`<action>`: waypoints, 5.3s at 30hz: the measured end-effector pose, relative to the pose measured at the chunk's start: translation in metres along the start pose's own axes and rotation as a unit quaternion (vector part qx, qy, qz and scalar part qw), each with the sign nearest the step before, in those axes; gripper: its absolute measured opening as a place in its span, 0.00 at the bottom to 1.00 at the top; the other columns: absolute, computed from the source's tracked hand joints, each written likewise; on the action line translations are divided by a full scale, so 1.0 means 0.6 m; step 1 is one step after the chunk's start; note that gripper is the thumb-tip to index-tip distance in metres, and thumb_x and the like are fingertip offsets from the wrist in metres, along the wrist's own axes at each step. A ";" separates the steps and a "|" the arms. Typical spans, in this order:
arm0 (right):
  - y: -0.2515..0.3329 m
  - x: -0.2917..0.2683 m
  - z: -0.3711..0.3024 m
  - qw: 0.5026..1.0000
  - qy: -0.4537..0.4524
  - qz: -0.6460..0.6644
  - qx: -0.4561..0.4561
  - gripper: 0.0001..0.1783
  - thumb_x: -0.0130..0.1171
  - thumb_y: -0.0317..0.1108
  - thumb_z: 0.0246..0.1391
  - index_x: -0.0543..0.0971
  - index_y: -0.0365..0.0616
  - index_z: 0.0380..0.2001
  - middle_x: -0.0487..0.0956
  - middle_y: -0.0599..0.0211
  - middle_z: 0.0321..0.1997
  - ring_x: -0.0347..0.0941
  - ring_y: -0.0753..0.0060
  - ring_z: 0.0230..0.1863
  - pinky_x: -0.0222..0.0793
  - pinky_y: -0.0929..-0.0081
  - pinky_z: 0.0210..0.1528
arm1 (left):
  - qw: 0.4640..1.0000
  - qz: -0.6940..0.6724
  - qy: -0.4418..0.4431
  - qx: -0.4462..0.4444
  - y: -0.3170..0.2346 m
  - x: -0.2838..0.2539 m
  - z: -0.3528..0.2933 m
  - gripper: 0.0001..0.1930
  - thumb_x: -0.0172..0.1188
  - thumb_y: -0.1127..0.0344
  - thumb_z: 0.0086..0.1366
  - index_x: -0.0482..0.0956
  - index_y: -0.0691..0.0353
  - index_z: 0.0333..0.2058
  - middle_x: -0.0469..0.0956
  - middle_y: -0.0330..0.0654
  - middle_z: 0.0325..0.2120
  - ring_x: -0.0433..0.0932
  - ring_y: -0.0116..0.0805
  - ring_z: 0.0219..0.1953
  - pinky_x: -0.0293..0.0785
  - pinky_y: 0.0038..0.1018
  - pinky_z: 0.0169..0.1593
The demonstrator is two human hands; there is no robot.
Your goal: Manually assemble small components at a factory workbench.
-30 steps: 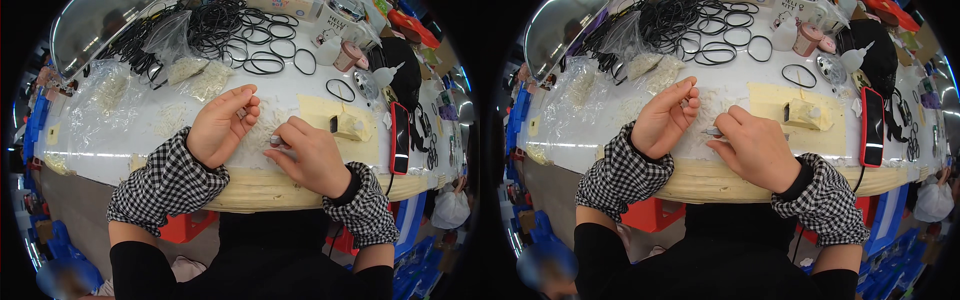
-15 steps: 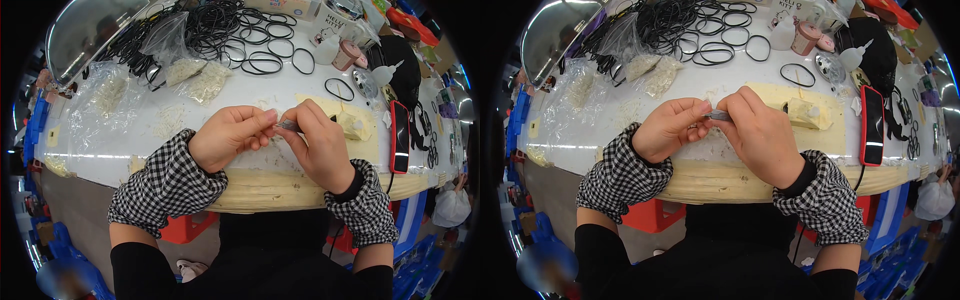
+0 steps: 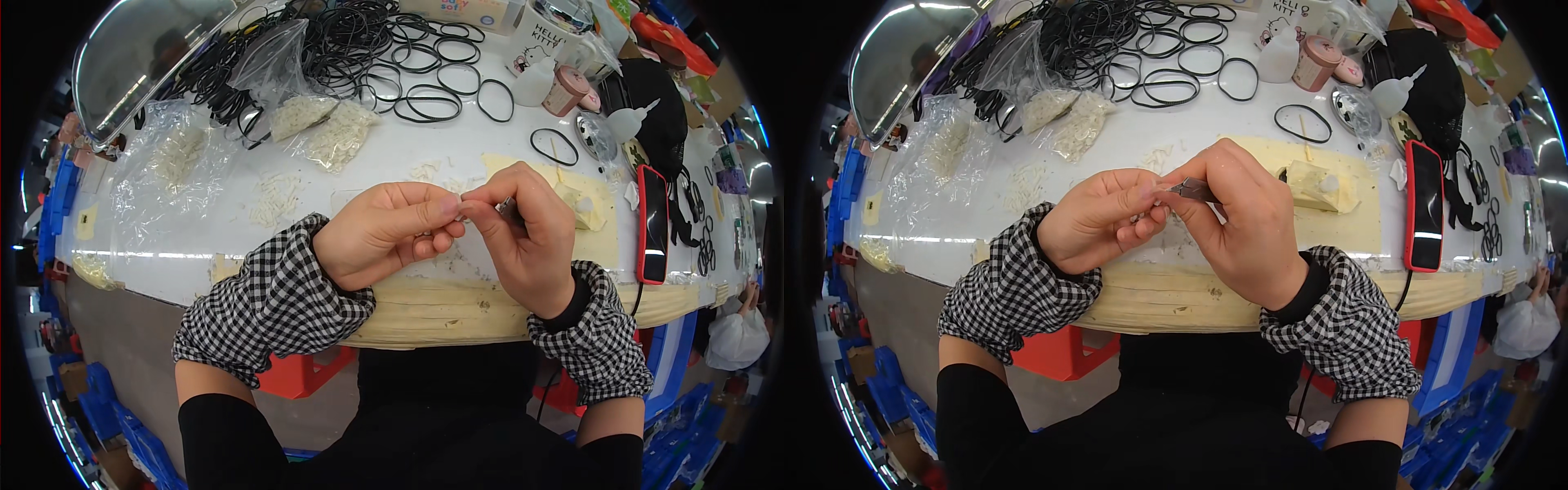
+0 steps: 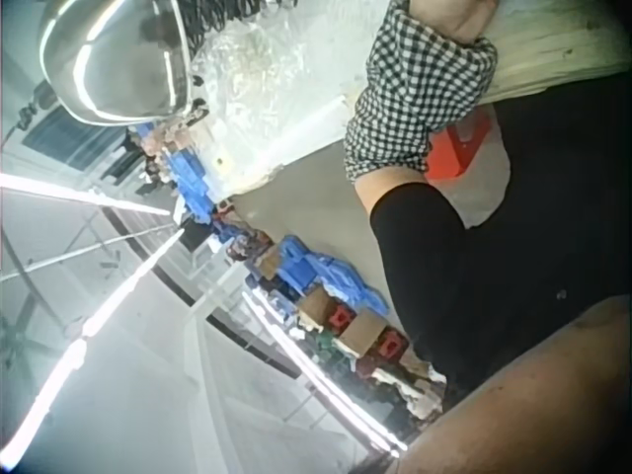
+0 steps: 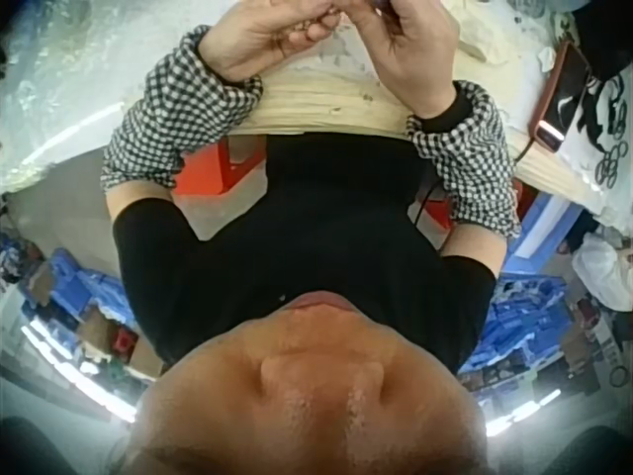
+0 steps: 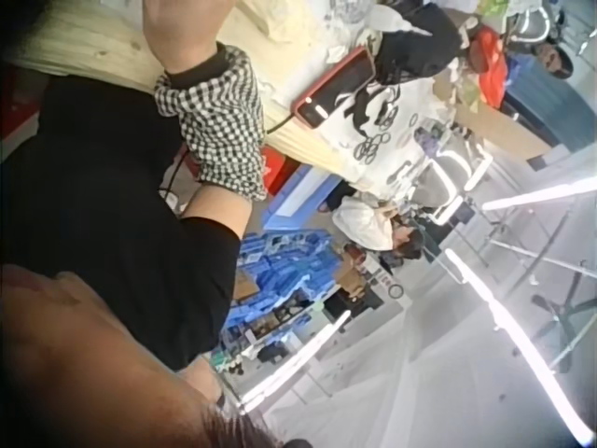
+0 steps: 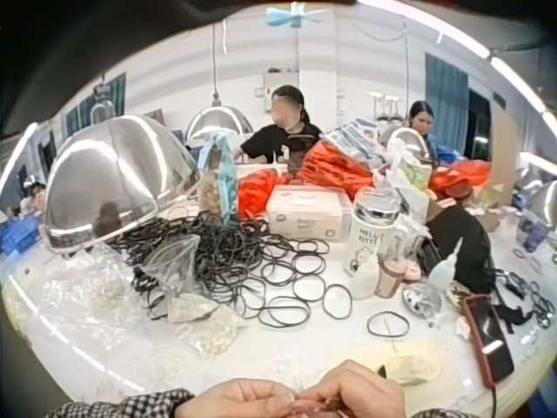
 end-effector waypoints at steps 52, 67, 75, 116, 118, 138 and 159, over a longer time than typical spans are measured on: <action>-0.010 0.011 -0.007 0.984 0.050 -0.171 -0.027 0.17 0.58 0.46 0.52 0.69 0.45 0.22 0.68 0.68 0.17 0.67 0.65 0.17 0.61 0.71 0.18 | 0.997 -0.030 0.038 0.067 -0.002 0.007 0.003 0.06 0.50 0.64 0.67 0.71 0.59 0.35 0.68 0.29 0.27 0.63 0.18 0.29 0.61 0.15 0.35; -0.028 0.021 -0.021 0.962 0.142 -0.226 0.055 0.09 0.59 0.32 0.49 0.72 0.40 0.31 0.72 0.61 0.27 0.71 0.57 0.25 0.66 0.67 0.26 | 0.977 -0.145 -0.089 0.132 -0.011 -0.045 0.007 0.04 0.53 0.70 0.62 0.71 0.64 0.33 0.74 0.42 0.31 0.73 0.27 0.32 0.72 0.18 0.38; -0.027 0.017 -0.016 0.980 0.112 -0.159 0.031 0.08 0.59 0.31 0.47 0.72 0.40 0.30 0.73 0.61 0.26 0.72 0.55 0.26 0.68 0.66 0.26 | 0.979 -0.086 -0.140 0.124 -0.008 -0.038 0.005 0.09 0.54 0.69 0.62 0.72 0.66 0.40 0.72 0.37 0.32 0.71 0.24 0.34 0.70 0.18 0.39; -0.009 0.009 -0.002 0.979 0.034 -0.197 -0.036 0.17 0.62 0.45 0.49 0.71 0.43 0.25 0.71 0.67 0.20 0.70 0.66 0.19 0.64 0.74 0.20 | 0.998 -0.002 -0.020 0.054 0.002 -0.006 0.010 0.11 0.46 0.60 0.69 0.68 0.60 0.31 0.66 0.30 0.23 0.57 0.17 0.23 0.57 0.14 0.29; -0.013 0.014 -0.005 0.975 0.020 -0.216 -0.051 0.18 0.60 0.47 0.49 0.70 0.44 0.24 0.71 0.68 0.19 0.70 0.64 0.19 0.64 0.73 0.20 | 0.999 -0.011 -0.007 0.050 0.002 -0.007 0.008 0.10 0.46 0.60 0.69 0.67 0.60 0.32 0.66 0.30 0.24 0.58 0.17 0.24 0.57 0.14 0.29; -0.007 0.013 -0.005 0.984 0.032 -0.176 -0.027 0.17 0.58 0.45 0.52 0.69 0.45 0.21 0.66 0.68 0.16 0.66 0.65 0.17 0.61 0.71 0.19 | 0.996 -0.052 0.041 0.060 0.006 -0.001 0.006 0.08 0.47 0.61 0.69 0.69 0.59 0.35 0.65 0.31 0.28 0.60 0.18 0.27 0.60 0.11 0.31; -0.025 0.001 -0.008 0.982 0.137 -0.119 0.051 0.11 0.61 0.34 0.47 0.71 0.40 0.27 0.70 0.62 0.23 0.70 0.61 0.22 0.65 0.69 0.24 | 0.980 -0.052 -0.132 0.139 -0.015 -0.035 0.005 0.10 0.52 0.63 0.66 0.71 0.64 0.39 0.72 0.37 0.35 0.70 0.21 0.34 0.70 0.16 0.39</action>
Point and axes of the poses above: each hand's wrist, its own z-axis towards the middle knuckle, its own x-axis out of the palm, y = z × x, the point moved 3 cm from there along z, towards the middle knuckle
